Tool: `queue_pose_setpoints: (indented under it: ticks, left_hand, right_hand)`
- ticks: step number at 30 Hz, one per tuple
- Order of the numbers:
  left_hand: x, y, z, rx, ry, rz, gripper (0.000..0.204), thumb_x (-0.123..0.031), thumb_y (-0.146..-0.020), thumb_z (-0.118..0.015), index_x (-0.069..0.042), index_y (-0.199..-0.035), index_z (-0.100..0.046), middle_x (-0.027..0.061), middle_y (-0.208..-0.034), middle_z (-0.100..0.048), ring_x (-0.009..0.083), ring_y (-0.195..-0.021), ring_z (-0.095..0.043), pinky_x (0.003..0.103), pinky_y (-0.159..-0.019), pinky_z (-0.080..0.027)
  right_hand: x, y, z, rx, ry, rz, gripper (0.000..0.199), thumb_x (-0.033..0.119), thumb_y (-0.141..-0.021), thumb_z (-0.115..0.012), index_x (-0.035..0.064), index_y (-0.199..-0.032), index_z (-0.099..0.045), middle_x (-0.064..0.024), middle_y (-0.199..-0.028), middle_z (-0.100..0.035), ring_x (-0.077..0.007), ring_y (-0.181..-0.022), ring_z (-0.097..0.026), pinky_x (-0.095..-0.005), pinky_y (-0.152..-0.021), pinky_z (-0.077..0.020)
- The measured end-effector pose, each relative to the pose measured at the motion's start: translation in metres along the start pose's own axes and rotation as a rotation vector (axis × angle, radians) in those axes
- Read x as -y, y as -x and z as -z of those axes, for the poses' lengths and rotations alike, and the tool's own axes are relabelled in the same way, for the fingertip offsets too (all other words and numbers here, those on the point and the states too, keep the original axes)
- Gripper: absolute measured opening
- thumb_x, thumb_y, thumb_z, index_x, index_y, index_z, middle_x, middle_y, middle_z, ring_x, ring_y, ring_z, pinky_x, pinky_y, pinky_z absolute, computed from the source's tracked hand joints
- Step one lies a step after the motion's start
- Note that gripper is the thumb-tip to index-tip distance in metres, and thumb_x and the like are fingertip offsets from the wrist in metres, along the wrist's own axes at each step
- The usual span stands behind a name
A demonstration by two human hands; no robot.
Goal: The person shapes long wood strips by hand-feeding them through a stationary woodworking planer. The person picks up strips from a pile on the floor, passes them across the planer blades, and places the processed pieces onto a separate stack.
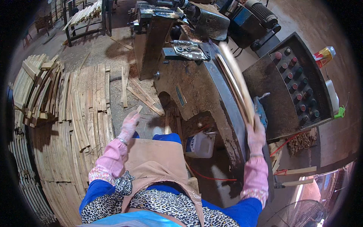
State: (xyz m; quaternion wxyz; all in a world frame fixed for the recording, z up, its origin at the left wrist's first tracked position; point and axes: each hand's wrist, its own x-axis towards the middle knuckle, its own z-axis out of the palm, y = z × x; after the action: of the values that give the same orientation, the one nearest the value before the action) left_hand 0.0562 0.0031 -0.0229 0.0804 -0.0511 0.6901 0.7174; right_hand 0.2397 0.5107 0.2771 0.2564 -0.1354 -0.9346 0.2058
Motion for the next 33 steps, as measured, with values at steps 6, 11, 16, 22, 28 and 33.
queue_pose_setpoints:
  ticks: [6, 11, 16, 22, 28, 33]
  left_hand:
    - [0.029, -0.004, 0.099, -0.367, -0.365, 0.1, 0.061, -0.043, -0.095, -0.063, -0.001, -0.139, -0.058, 0.0181, -0.13, -0.066, 0.0304, -0.117, -0.062, 0.039, -0.101, -0.047]
    - [0.05, 0.006, 0.216, -0.586, -0.852, 0.437, 0.084, -0.053, -0.091, -0.063, -0.003, -0.153, -0.036, 0.0207, -0.154, -0.042, 0.033, -0.14, -0.043, 0.038, -0.115, -0.036]
    - [0.051, 0.033, 0.301, -0.649, -1.028, 0.891, 0.117, -0.064, -0.079, -0.073, -0.015, -0.164, -0.01, 0.018, -0.167, -0.023, 0.0348, -0.154, -0.021, 0.046, -0.125, -0.018]
    - [0.067, 0.037, 0.341, -0.603, -0.913, 1.015, 0.126, -0.051, -0.072, -0.086, -0.018, -0.164, -0.007, 0.019, -0.164, -0.027, 0.0349, -0.152, -0.027, 0.049, -0.122, -0.025]
    - [0.125, 0.047, 0.358, -0.588, -0.905, 1.007, 0.111, -0.039, -0.078, -0.082, -0.017, -0.162, -0.013, 0.0223, -0.154, -0.042, 0.0376, -0.136, -0.053, 0.045, -0.11, -0.047]
    - [0.136, 0.094, 0.344, -0.568, -0.757, 0.865, 0.091, -0.026, -0.08, -0.074, -0.006, -0.156, -0.028, 0.0263, -0.143, -0.052, 0.0362, -0.135, -0.053, 0.044, -0.112, -0.045]
  right_hand:
    - [0.066, -0.172, -0.121, -0.211, -0.109, 0.172, 0.052, 0.008, -0.098, -0.063, -0.003, -0.146, -0.047, -0.0164, -0.144, -0.057, -0.0245, -0.132, -0.055, -0.0326, -0.112, -0.0405]
    - [0.041, -0.194, -0.137, 0.123, -0.529, 0.027, 0.044, 0.01, -0.102, -0.062, -0.0017, -0.143, -0.051, -0.0132, -0.139, -0.059, -0.0215, -0.129, -0.055, -0.031, -0.11, -0.0419]
    - [0.034, -0.043, -0.049, 0.158, 0.017, -0.108, 0.041, 0.017, -0.106, -0.055, -0.0019, -0.143, -0.054, -0.0131, -0.146, -0.057, -0.0217, -0.134, -0.052, -0.0326, -0.115, -0.0369]
    - [-0.019, 0.103, 0.052, -0.067, 0.054, -0.422, 0.041, 0.012, -0.103, -0.058, -0.0077, -0.139, -0.056, -0.0167, -0.139, -0.06, -0.024, -0.125, -0.057, -0.0338, -0.111, -0.0414]
    - [0.015, 0.013, -0.006, -0.022, 0.081, -0.338, 0.039, 0.018, -0.1, -0.063, -0.0082, -0.128, -0.063, -0.0184, -0.126, -0.065, -0.0254, -0.113, -0.062, -0.0345, -0.103, -0.0457]
    - [0.042, -0.127, -0.1, 0.005, 0.331, -0.036, 0.036, 0.024, -0.097, -0.066, 0.0003, -0.125, -0.07, -0.0181, -0.115, -0.07, -0.0284, -0.111, -0.065, -0.0375, -0.1, -0.0475]
